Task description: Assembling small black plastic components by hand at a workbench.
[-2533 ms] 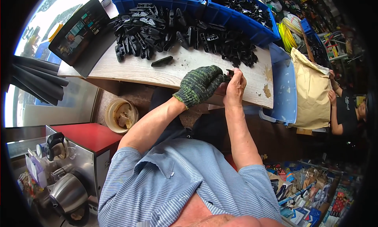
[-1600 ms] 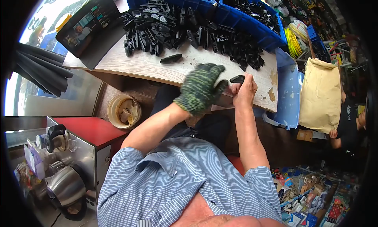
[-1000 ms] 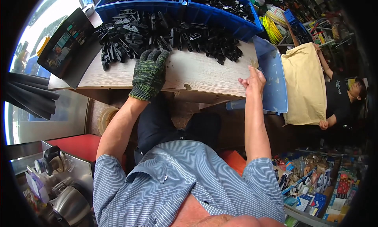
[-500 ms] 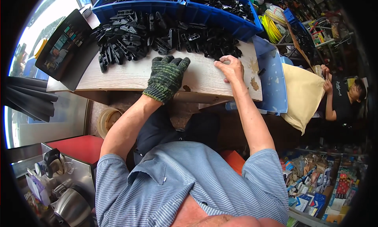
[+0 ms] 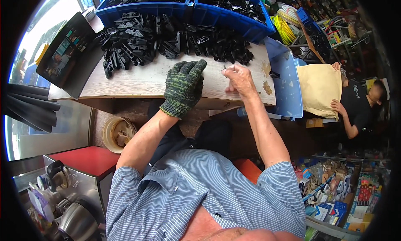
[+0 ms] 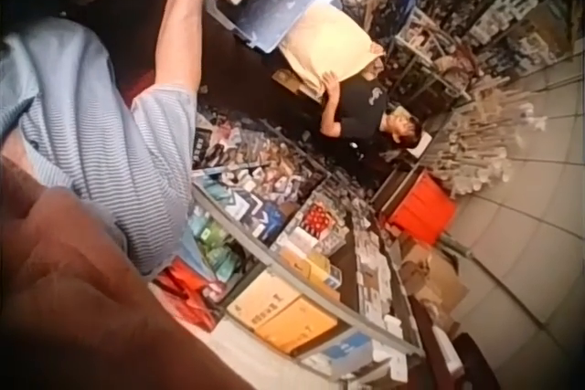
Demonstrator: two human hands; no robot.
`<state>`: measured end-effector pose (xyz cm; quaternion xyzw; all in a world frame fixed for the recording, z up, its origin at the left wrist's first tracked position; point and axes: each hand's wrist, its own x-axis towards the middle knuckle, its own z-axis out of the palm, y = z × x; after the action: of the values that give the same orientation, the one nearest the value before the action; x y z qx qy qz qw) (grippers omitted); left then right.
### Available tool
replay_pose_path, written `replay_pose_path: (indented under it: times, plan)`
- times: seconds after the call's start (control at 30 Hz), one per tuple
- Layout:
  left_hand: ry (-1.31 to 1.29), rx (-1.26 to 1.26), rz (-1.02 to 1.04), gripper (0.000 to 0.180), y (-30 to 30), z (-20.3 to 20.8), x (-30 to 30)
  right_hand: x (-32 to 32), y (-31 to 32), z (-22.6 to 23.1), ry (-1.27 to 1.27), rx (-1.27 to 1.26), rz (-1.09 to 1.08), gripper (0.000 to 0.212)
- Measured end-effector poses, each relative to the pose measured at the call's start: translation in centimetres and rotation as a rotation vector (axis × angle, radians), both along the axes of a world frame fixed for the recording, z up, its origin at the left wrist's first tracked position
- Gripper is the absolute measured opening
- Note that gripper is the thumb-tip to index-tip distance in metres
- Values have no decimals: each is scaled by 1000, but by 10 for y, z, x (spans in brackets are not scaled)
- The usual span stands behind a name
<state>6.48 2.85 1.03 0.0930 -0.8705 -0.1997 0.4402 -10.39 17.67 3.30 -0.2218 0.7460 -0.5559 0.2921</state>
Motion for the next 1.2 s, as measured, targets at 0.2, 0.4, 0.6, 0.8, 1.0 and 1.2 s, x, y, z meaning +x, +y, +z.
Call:
replay_pose_path:
  times: [0.2,0.4,0.6,0.8,1.0,1.2]
  plan:
    - [-249,85,-253,40,6,-5,-14,31,-2,-8,-89,-159,217,38]
    - [-192,138,-248,22,6,-10,-16,42,-4,-15,-24,-147,171,34]
    - [-170,226,-273,23,13,-2,-10,42,-1,-46,255,-304,59,29]
    - [-389,-23,61,31,-24,-8,2,62,-10,-19,28,-300,-153,28]
    - [-249,-123,221,19,-20,-3,5,63,-13,-14,-197,-373,-276,28]
    - [-294,87,-138,11,-16,4,8,54,-9,-36,84,-324,-272,26]
